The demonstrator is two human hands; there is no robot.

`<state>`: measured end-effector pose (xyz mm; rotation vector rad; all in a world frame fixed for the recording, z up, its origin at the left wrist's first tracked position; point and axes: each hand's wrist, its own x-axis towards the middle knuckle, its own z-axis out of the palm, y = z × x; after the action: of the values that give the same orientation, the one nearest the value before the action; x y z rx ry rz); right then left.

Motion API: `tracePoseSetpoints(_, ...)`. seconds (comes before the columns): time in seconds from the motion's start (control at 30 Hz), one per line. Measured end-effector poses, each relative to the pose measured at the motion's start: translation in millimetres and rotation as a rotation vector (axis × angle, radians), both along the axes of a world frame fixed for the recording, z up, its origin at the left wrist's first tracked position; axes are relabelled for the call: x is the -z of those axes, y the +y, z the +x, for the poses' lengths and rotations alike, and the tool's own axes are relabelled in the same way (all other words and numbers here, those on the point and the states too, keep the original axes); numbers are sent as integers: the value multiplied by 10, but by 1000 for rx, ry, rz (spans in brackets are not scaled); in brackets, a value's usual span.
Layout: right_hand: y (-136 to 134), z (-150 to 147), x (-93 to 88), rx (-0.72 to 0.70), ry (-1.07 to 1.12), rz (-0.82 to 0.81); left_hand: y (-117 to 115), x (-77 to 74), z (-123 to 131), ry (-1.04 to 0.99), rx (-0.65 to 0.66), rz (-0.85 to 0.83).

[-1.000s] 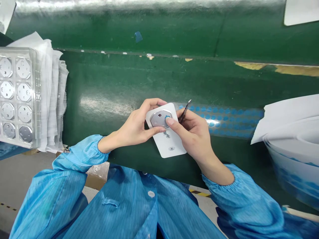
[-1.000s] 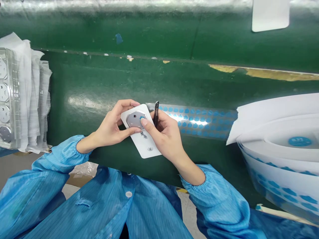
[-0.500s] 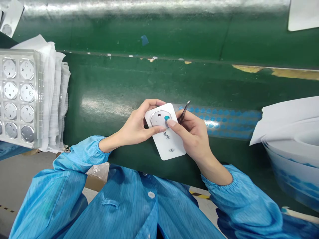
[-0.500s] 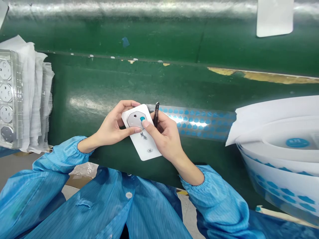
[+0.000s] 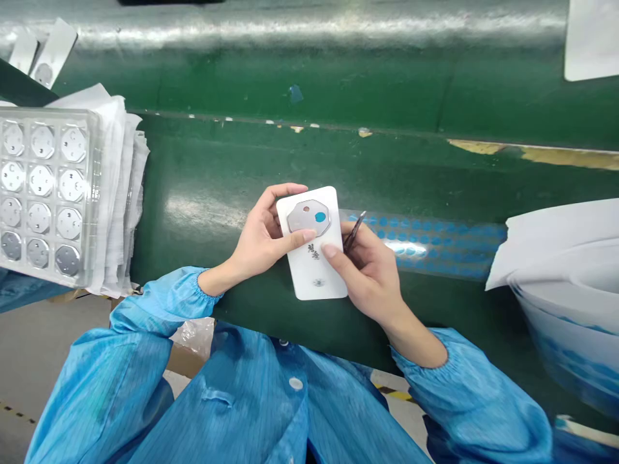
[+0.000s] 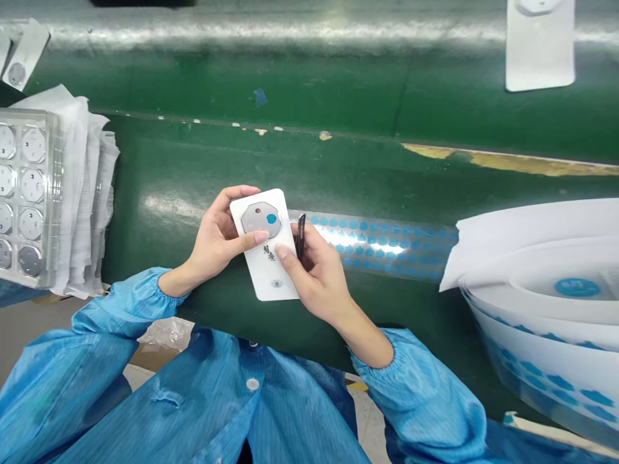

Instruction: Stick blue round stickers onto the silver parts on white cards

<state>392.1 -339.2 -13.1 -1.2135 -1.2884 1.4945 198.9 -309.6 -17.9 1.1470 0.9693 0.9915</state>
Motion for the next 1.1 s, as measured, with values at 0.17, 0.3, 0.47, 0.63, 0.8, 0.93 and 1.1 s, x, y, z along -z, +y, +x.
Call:
tracePoseSetpoints(0.17,-76,-37,110,-78,-120,105,-44,5,74,-287,-40,-179)
tracePoseSetpoints(0.3,-82,-58,114,-92,-189,224,-96,-2,130,-333,-98,-177)
tracePoseSetpoints(0.47,-85,-77,98,-88,-206,243,-117,-26,159,-343,-186,-166)
tracePoseSetpoints(0.63,-102,-72,101,-130,-96,77,-52,-93,106,-422,-239,-229)
tracePoseSetpoints(0.8,-123,-107,116,-120,-75,67,-14,-133,94,-451,-270,-342)
tracePoseSetpoints(0.93,-105,-143,119,-133,-86,120,-12,-157,79,-430,-318,-384)
tracePoseSetpoints(1.1,-46,-162,112,-160,-75,167,133,-161,-64,-383,-450,-336)
